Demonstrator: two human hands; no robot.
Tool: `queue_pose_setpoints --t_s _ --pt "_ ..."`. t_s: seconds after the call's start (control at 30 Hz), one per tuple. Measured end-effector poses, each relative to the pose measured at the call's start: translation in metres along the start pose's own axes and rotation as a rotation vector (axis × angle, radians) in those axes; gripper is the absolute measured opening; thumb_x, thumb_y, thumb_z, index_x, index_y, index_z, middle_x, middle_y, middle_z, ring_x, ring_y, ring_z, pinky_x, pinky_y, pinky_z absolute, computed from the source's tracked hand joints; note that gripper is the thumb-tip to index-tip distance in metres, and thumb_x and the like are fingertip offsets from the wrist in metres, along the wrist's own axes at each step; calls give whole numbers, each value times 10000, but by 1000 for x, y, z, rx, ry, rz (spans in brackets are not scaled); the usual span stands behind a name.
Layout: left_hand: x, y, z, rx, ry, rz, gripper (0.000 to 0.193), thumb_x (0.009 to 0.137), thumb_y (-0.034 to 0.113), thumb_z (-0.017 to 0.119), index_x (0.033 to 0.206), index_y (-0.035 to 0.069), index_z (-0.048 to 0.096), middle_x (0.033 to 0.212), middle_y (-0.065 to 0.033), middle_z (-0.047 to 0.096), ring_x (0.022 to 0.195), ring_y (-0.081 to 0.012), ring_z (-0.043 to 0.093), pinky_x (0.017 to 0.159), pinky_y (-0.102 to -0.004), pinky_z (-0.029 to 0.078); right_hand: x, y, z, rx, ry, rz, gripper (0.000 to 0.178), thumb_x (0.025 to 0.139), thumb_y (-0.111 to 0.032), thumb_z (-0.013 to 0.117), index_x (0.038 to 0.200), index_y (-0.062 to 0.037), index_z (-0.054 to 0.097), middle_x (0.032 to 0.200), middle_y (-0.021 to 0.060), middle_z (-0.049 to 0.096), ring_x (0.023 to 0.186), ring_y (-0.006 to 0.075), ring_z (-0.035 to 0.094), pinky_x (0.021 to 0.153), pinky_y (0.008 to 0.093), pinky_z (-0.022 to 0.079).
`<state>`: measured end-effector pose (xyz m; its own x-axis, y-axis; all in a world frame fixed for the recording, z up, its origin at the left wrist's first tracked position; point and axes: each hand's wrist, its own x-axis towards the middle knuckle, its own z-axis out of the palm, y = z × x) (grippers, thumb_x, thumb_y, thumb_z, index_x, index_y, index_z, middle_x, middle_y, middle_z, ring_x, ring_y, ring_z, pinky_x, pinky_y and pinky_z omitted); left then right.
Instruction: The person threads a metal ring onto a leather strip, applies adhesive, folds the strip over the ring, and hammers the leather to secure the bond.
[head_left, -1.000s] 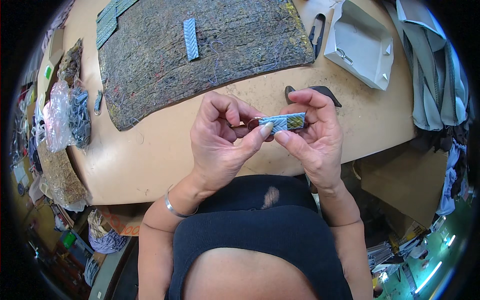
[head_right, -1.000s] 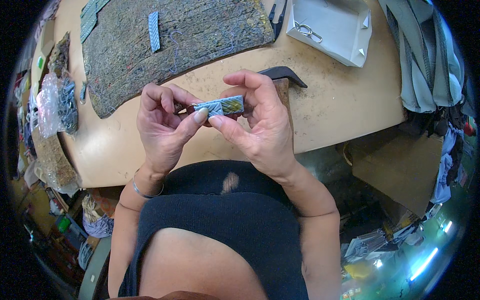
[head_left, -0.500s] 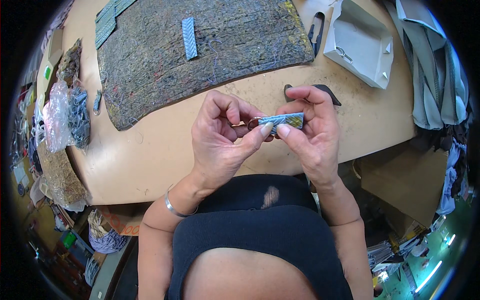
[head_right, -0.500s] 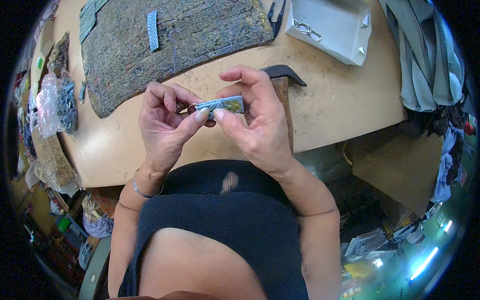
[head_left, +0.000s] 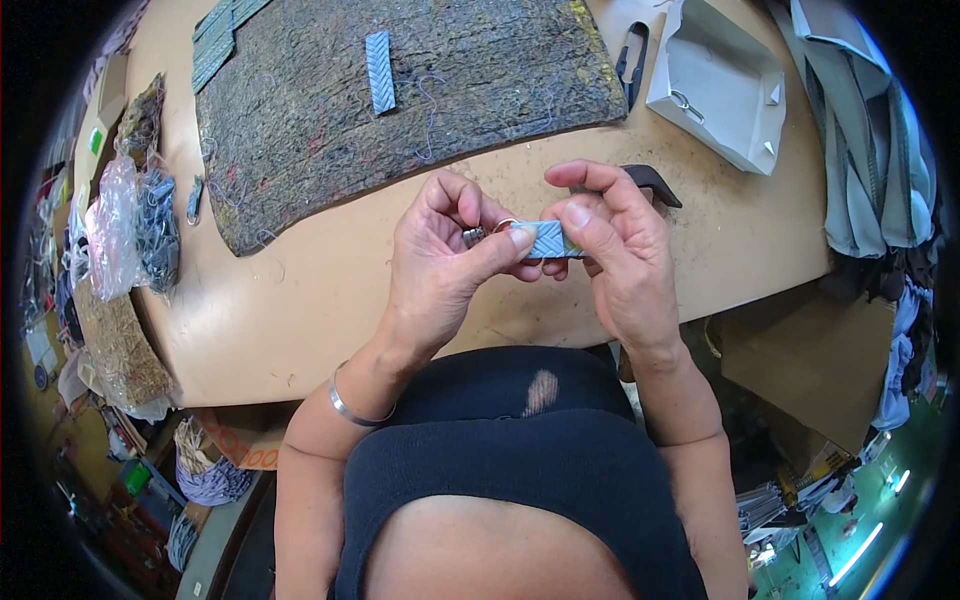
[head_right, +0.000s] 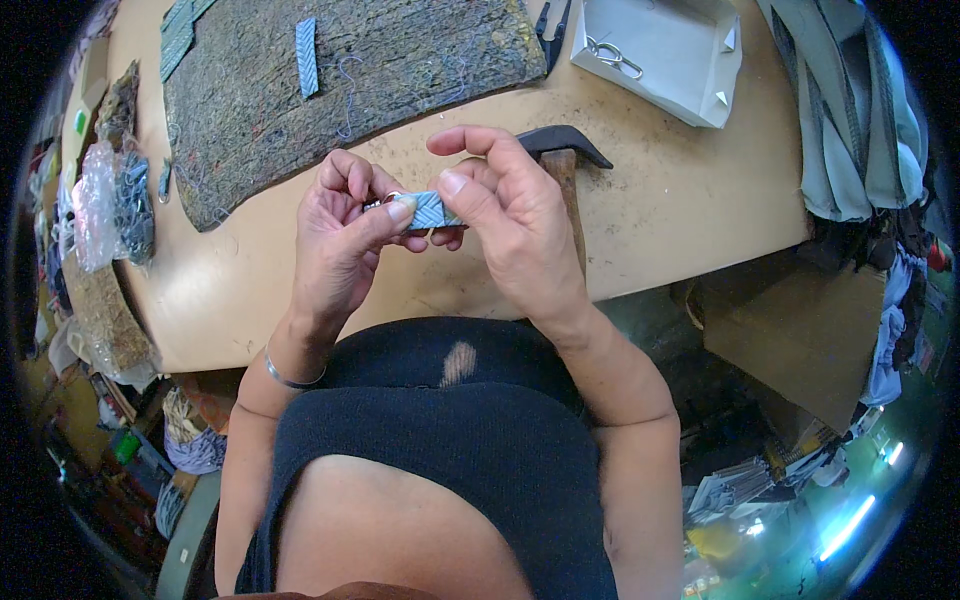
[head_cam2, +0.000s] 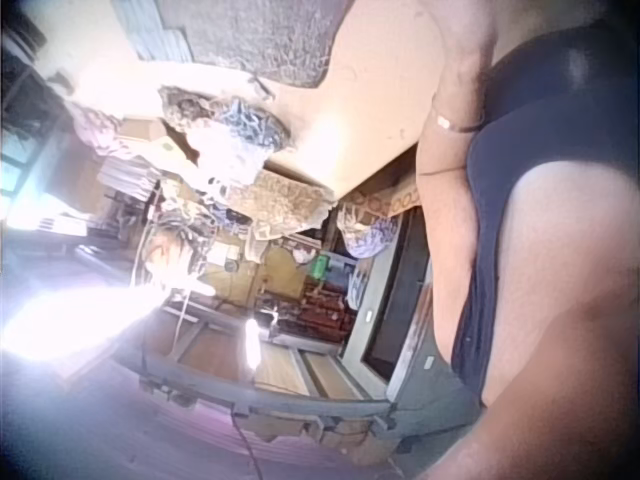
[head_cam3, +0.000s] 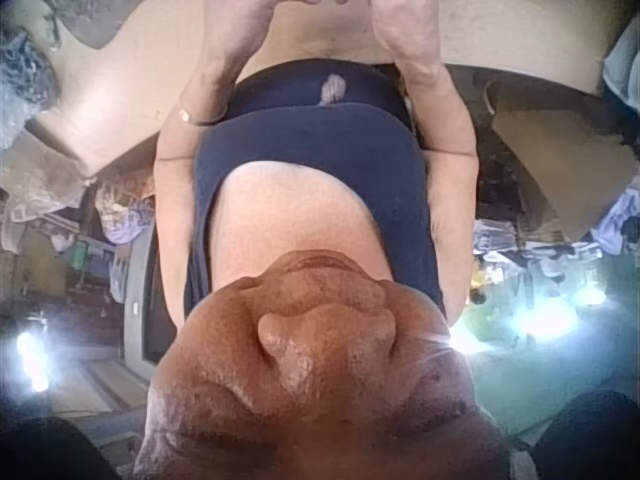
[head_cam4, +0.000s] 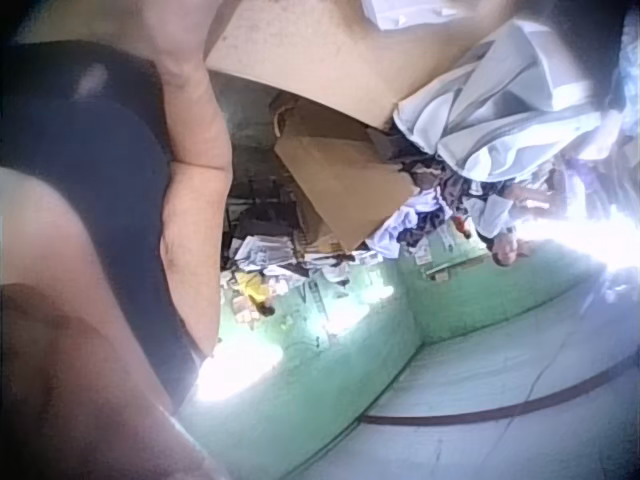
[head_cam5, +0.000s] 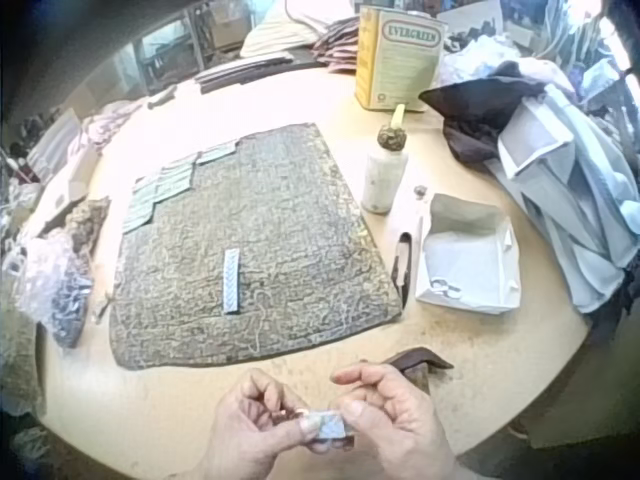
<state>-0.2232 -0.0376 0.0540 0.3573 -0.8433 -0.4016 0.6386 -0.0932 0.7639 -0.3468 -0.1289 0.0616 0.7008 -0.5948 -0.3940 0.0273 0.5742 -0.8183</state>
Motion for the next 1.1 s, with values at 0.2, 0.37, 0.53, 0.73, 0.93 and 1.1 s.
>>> queue_pose_setpoints --t_s 0.2,0.37,0.53,0.73,0.93,1.1 --pt "0 -4 -1 -29 -6 14 255 751 -32 588 798 46 350 778 -111 545 691 -163 594 595 -265 550 -4 2 2 -138 17 -103 346 795 -65 555 1110 -3 428 749 34 556 657 60 515 579 182 416" --pt "-4 -5 6 68 -13 -9 222 755 -15 603 914 -21 448 816 -103 549 711 -168 599 643 -266 542 -4 6 -3 -314 -16 -209 413 791 -37 542 1175 -11 392 790 54 570 699 73 531 616 195 428" --pt "-10 -1 6 257 -109 113 209 744 -25 615 921 -57 508 863 -120 550 743 -180 608 664 -258 530 -10 3 -4 -205 -44 -163 427 815 -39 503 1215 -10 355 815 72 575 733 91 544 655 214 442" --pt "-10 -5 5 385 -86 262 166 740 -58 600 884 -48 520 849 -113 547 751 -193 613 658 -257 530 -15 9 -5 -173 -73 -251 414 839 -48 454 1231 -9 326 876 98 565 761 111 546 692 235 448" --pt "-8 -8 3 343 -98 307 141 744 -84 578 864 -43 518 840 -106 543 743 -183 609 643 -251 525 -16 13 -6 -309 -59 -308 411 821 -25 456 1217 -18 346 870 101 569 753 106 544 680 231 445" --pt "-8 -10 2 350 -92 297 97 762 -64 567 836 -31 513 835 -105 542 693 -142 581 594 -228 508 -17 16 -6 -407 -25 -306 393 816 -21 449 1201 -24 370 866 102 571 744 110 546 667 231 444"
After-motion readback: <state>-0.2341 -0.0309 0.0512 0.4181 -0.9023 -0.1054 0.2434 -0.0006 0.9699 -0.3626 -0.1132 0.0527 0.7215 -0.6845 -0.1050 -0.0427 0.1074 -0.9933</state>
